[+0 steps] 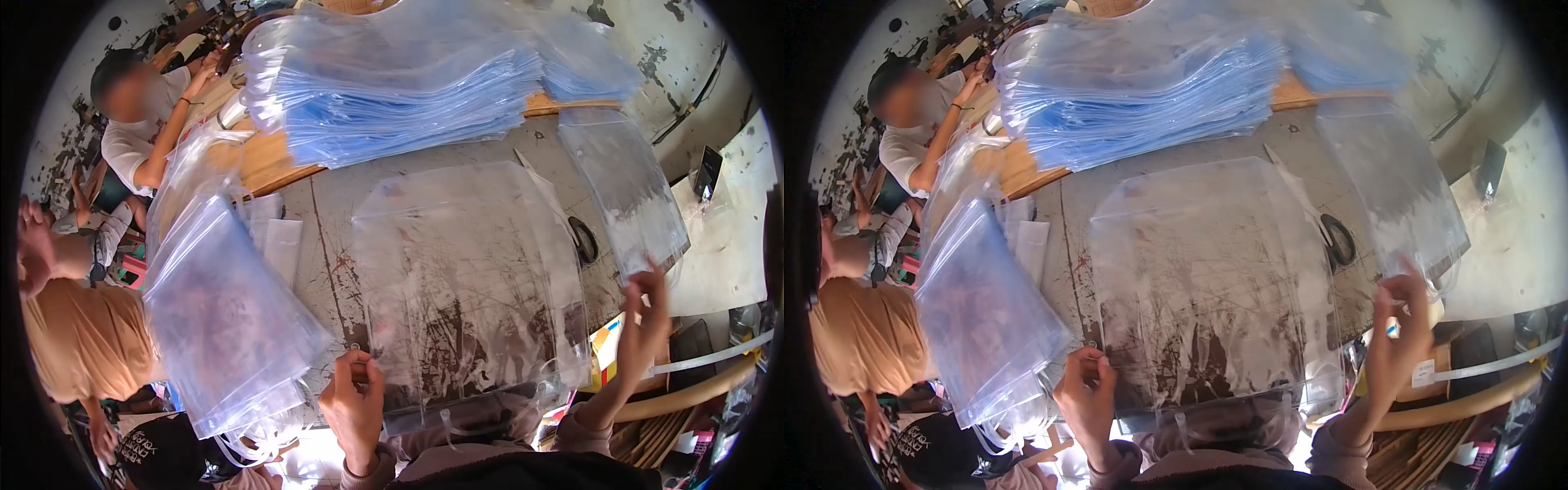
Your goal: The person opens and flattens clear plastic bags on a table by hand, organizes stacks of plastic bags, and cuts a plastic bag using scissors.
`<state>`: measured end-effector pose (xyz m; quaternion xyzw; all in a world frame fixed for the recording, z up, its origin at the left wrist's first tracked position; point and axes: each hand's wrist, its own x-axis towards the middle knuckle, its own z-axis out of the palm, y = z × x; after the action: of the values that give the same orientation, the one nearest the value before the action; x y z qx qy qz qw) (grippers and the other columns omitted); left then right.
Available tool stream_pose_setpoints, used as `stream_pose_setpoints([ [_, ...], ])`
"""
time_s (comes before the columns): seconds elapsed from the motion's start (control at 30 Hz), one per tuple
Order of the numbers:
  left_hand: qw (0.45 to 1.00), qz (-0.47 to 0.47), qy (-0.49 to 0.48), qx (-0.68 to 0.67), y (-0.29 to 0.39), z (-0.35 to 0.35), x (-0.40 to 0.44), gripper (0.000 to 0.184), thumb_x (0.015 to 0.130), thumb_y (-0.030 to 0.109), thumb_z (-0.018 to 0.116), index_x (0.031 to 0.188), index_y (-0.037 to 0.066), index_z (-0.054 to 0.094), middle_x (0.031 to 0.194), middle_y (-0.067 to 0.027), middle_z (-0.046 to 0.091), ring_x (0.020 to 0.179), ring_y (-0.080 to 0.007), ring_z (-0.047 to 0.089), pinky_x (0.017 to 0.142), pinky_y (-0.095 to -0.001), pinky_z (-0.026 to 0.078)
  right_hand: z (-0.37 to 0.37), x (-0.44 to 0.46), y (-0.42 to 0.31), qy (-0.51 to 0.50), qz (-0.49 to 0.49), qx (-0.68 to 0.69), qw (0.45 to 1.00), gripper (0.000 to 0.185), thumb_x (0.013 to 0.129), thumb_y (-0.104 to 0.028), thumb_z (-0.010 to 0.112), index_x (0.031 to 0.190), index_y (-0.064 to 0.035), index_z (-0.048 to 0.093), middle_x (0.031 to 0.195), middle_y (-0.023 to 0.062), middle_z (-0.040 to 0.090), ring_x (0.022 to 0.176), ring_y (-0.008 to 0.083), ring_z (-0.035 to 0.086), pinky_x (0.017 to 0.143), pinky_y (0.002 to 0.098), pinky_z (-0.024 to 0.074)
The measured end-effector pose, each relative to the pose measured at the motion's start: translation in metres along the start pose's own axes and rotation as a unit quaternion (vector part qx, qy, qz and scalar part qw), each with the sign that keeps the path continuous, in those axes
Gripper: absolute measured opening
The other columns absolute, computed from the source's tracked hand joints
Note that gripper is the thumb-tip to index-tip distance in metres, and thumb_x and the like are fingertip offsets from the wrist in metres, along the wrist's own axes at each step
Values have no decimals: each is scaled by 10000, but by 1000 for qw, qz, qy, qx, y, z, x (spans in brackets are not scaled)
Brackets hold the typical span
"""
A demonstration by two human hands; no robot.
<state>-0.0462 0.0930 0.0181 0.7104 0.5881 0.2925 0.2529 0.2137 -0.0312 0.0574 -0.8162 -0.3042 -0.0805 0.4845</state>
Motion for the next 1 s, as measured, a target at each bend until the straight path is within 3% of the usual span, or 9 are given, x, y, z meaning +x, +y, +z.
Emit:
stream_pose_setpoints([
  [0.13,1000,6,-2,-6,0,1,2,78,750,2,599,824,13,578,638,-64,610,551,-130,594,501,-241,434,25,-4,15,-158,8,-38,987,286,813,-43,574,1096,-6,571,839,65,540,738,132,532,599,234,442],
  [0.23,999,53,-7,3,-4,-1,5,119,728,-9,625,822,29,562,648,-84,605,554,-195,617,502,-289,471,28,-4,9,-171,27,-45,984,285,802,-37,585,1084,0,576,828,64,520,718,131,524,593,233,441],
  [0.37,994,102,-34,-8,-3,-3,7,132,717,-10,628,825,36,566,730,-94,605,608,-215,616,544,-315,476,28,-4,12,-173,0,-42,984,307,788,-17,589,1094,-3,572,815,60,499,690,128,505,586,231,436],
  [0.47,987,145,-62,-11,7,-4,9,145,712,8,643,837,37,575,822,-111,591,677,-239,608,592,-330,480,30,-6,9,-176,28,32,983,304,785,11,572,1089,-9,568,793,50,485,678,120,486,574,226,423],
  [0.53,983,181,-25,-3,13,-4,10,112,711,23,623,818,16,591,843,-118,585,772,-274,594,691,-339,464,30,-5,8,-183,25,71,980,292,790,31,542,1078,-14,554,763,37,463,656,107,466,555,224,405],
  [1.0,984,132,-97,-64,1,-3,8,53,777,32,601,825,13,615,792,-115,587,655,-285,584,585,-333,455,33,-4,11,-251,71,157,952,282,803,26,541,1081,-20,536,725,-28,390,615,46,365,545,179,317],
])
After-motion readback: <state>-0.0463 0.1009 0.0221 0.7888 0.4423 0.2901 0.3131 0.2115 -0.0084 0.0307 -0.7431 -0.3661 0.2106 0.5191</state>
